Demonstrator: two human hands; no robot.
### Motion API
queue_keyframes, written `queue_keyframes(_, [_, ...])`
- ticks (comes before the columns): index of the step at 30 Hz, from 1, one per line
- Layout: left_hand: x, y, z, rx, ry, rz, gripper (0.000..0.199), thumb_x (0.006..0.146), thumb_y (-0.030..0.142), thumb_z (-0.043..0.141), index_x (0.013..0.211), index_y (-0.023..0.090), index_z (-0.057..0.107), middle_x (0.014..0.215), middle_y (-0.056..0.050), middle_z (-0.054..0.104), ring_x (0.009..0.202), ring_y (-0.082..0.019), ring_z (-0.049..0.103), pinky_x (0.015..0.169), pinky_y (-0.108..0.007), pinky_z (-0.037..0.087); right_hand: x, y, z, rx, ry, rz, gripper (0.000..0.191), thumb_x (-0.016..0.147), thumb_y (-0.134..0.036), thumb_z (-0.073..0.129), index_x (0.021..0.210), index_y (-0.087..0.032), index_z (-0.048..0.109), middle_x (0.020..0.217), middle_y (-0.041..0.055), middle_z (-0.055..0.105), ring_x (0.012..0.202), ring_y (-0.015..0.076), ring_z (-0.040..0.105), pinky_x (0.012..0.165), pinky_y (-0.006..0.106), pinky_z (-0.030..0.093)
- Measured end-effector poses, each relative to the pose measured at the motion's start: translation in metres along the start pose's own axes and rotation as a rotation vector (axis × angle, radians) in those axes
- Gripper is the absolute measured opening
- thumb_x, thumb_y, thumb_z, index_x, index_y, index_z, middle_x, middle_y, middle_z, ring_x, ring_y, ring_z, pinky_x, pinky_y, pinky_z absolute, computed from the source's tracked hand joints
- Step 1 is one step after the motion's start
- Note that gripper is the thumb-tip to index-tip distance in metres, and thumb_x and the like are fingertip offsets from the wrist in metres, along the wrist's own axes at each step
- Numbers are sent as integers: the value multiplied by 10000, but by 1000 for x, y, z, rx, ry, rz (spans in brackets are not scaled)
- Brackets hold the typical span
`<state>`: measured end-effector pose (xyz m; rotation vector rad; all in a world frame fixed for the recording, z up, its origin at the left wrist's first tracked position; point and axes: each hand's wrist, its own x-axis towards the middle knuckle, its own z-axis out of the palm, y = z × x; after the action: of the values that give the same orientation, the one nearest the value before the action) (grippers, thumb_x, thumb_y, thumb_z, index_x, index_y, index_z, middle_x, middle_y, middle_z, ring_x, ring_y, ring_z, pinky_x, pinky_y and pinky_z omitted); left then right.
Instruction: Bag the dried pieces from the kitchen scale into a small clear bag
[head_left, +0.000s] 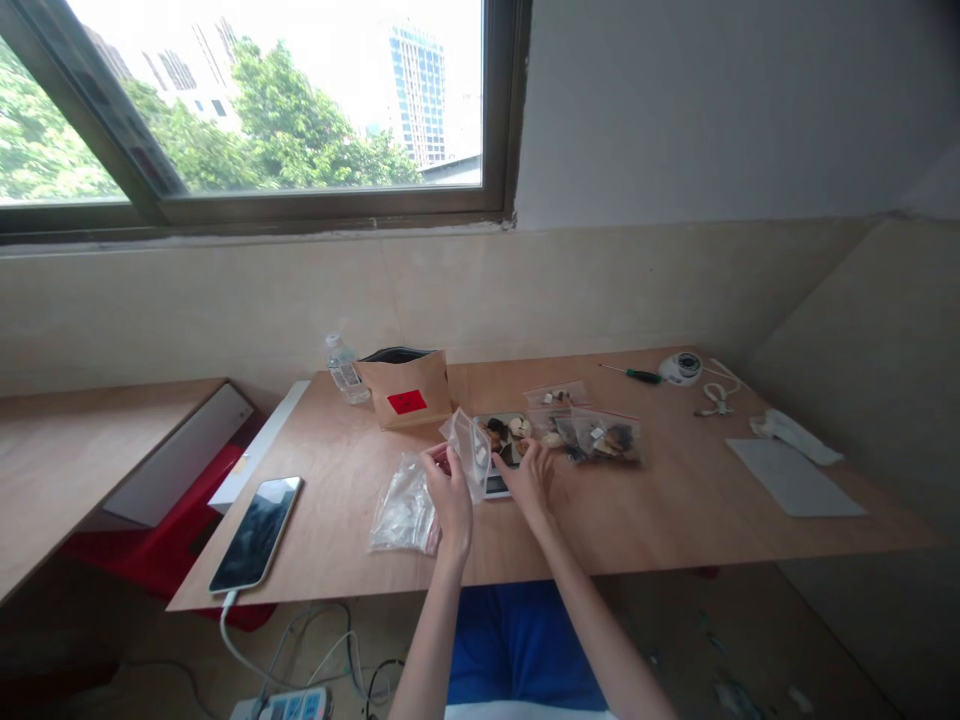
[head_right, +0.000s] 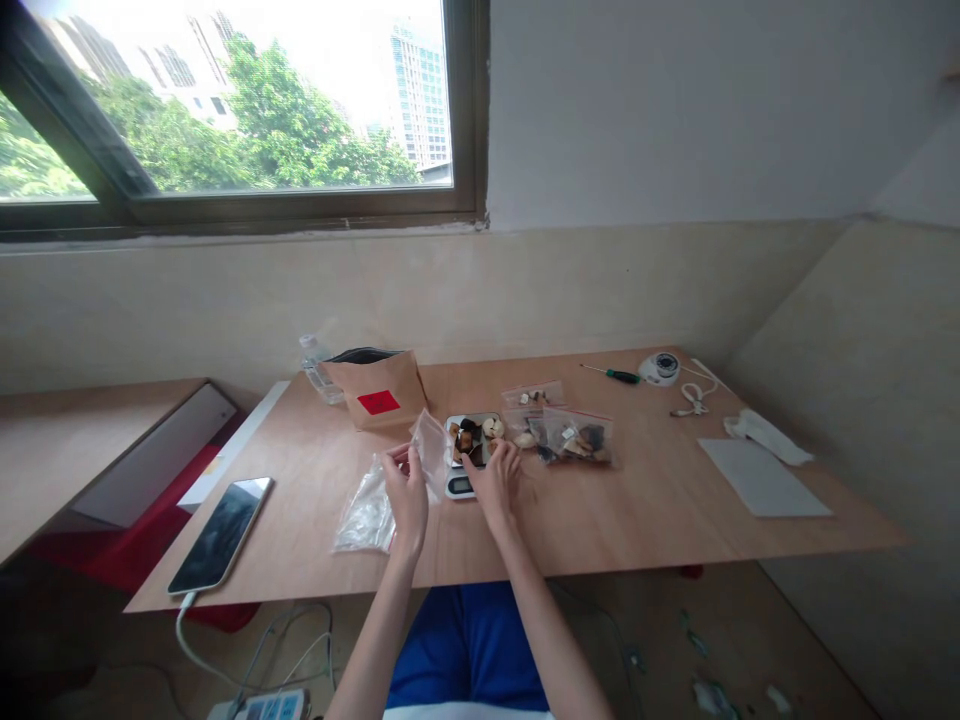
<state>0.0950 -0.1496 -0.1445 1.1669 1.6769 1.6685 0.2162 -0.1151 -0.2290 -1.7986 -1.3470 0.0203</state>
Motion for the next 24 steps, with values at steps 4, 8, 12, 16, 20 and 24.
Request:
queue_keyframes(4, [-3, 3, 6, -2, -15, -27, 200, 884, 374, 395, 933, 186, 439, 867, -76, 569, 795, -185, 581, 708, -309, 473, -3, -4, 0, -23, 14, 24, 467, 713, -492, 571, 1042, -165, 513, 1011, 153, 516, 936, 312, 463, 775, 438, 362])
queue_keyframes(8, [-8, 3, 8, 15, -11, -18, 205, 893, 375, 366, 944, 185, 421, 893, -80, 563, 812, -183, 586, 722, -314, 475, 0, 2, -6, 5, -1, 4, 252, 781, -401, 503, 899, -192, 580, 918, 116, 542, 929, 288, 458, 789, 422, 348])
queue_keyframes(12, [-11, -1, 7, 25, -24, -28, 200, 895, 371, 356, 954, 188, 412, 894, -75, 559, 814, -178, 587, 722, -307, 474, 6, 12, -11, 89, -56, -41, 205, 817, -331, 449, 818, -188, 596, 838, 87, 575, 865, 247, 476, 800, 400, 362])
queue_keyframes(16, [-11, -2, 5, 3, -33, -59, 203, 890, 374, 367, 957, 190, 421, 895, -71, 559, 807, -176, 577, 721, -310, 469, 12, 11, -20, 269, -92, -45, 233, 802, -359, 467, 796, -173, 608, 825, 99, 610, 810, 230, 517, 778, 384, 405])
queue_keyframes(20, [-13, 0, 4, 3, -21, -74, 183, 885, 363, 382, 927, 194, 438, 893, -73, 569, 788, -182, 575, 722, -325, 461, 19, -15, -43, 527, -153, 120, 279, 753, -409, 537, 834, -155, 619, 817, 97, 642, 691, 200, 559, 663, 339, 452])
queue_keyframes(24, [-14, -3, 6, 28, 8, -69, 154, 867, 334, 422, 861, 188, 469, 849, -75, 582, 778, -197, 576, 732, -345, 450, 24, -51, -62, 734, -269, 121, 260, 746, -389, 567, 879, -173, 622, 817, 67, 656, 706, 189, 584, 636, 307, 468])
